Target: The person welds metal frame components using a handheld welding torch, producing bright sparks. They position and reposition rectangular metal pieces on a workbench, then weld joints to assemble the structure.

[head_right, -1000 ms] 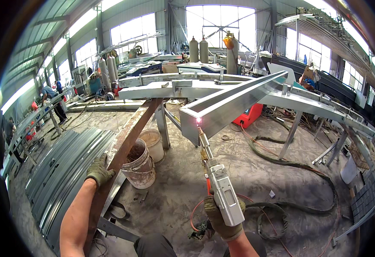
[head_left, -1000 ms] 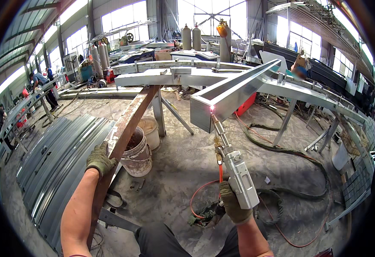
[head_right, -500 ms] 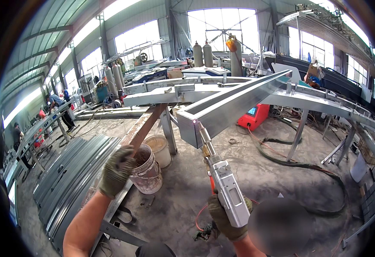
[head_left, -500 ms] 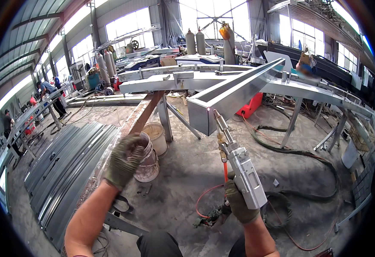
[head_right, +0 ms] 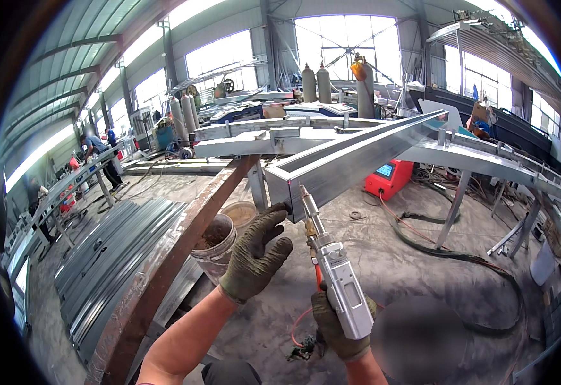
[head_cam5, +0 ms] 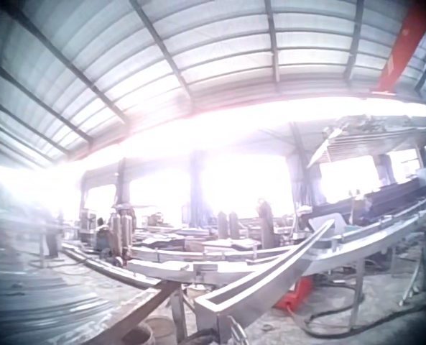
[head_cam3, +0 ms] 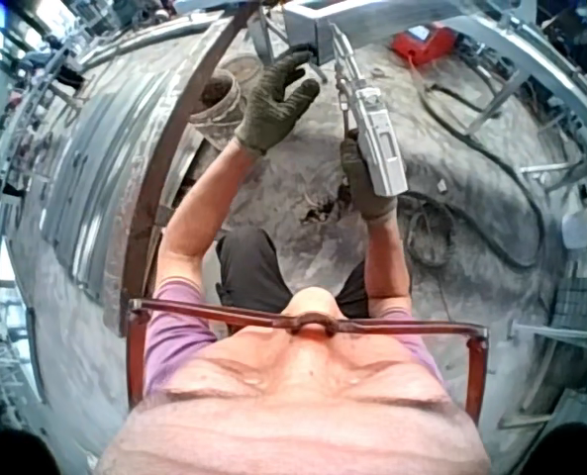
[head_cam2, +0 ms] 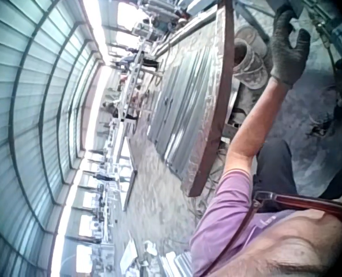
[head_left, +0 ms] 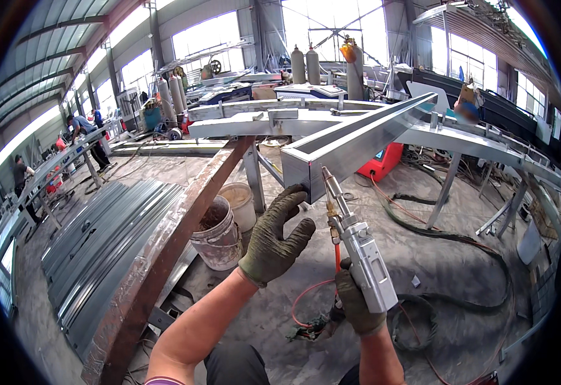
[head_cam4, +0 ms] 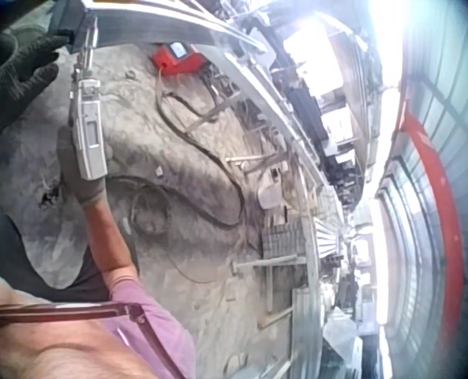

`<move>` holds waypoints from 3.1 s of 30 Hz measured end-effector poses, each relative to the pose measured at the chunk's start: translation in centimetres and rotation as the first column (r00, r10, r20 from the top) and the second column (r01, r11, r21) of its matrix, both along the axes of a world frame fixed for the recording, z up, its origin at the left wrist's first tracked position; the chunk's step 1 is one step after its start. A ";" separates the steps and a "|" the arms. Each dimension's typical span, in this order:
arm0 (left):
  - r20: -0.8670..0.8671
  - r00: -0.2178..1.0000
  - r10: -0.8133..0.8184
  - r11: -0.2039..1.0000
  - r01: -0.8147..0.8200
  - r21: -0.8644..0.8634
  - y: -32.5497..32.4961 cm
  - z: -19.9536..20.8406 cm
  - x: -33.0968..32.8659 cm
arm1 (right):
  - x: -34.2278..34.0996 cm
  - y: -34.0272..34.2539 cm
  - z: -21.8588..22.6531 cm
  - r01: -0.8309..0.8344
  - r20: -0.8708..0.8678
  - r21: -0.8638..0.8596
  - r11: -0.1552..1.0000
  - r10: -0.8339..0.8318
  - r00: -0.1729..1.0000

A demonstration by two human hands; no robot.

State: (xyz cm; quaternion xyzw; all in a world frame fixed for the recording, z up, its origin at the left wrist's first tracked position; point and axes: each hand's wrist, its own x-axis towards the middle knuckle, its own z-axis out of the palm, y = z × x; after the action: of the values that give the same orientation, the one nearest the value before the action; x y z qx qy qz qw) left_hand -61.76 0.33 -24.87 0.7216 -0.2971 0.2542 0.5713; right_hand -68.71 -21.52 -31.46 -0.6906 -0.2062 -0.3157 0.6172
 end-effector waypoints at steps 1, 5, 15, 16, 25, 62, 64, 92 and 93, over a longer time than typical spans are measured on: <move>-0.003 1.000 -0.018 1.000 0.018 -0.020 -0.1 -0.2 0.0 | -0.2 -0.1 0.3 -0.025 -0.050 0.027 0.999 0.026 0.998; -0.036 0.999 -0.030 0.999 0.029 -0.033 -0.3 0.1 -0.7 | -0.2 0.1 0.3 -0.057 -0.079 0.069 0.996 0.062 0.995; -0.042 0.979 0.199 0.970 -0.191 0.148 -1.4 0.0 -1.6 | 0.9 0.6 0.1 -0.043 0.054 0.006 0.999 0.042 0.998; -0.036 0.979 0.202 0.968 -0.194 0.161 -1.4 -0.1 -1.5 | 1.1 0.6 0.0 -0.047 0.040 0.020 0.999 0.046 0.998; 0.120 0.958 0.259 0.951 -0.274 0.141 -1.9 0.4 -1.0 | 1.5 0.8 -0.1 -0.033 0.030 0.015 0.999 0.033 0.999; 0.131 0.972 0.193 0.973 -0.207 0.104 -1.4 -0.7 0.1 | 1.7 1.4 0.5 -0.094 0.034 -0.010 0.996 0.094 0.995; 0.131 0.974 0.187 0.974 -0.201 0.100 -1.4 -0.7 0.1 | 1.9 1.3 0.4 -0.078 0.048 -0.054 0.995 0.080 0.996; 0.159 0.970 0.182 0.972 -0.202 0.119 -1.3 -1.1 0.4 | 1.3 1.4 0.6 -0.108 0.029 -0.022 0.994 0.108 0.994; 0.157 0.969 0.190 0.969 -0.211 0.129 -1.3 -1.0 0.4 | 1.2 1.5 0.7 -0.104 0.023 -0.011 0.994 0.105 0.994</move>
State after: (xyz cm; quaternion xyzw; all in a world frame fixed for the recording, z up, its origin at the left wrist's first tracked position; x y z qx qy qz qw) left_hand -61.34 -0.97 -25.88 0.7672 -0.2805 0.3398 0.4662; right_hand -67.47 -20.07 -30.72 -0.6782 -0.2510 -0.2901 0.6269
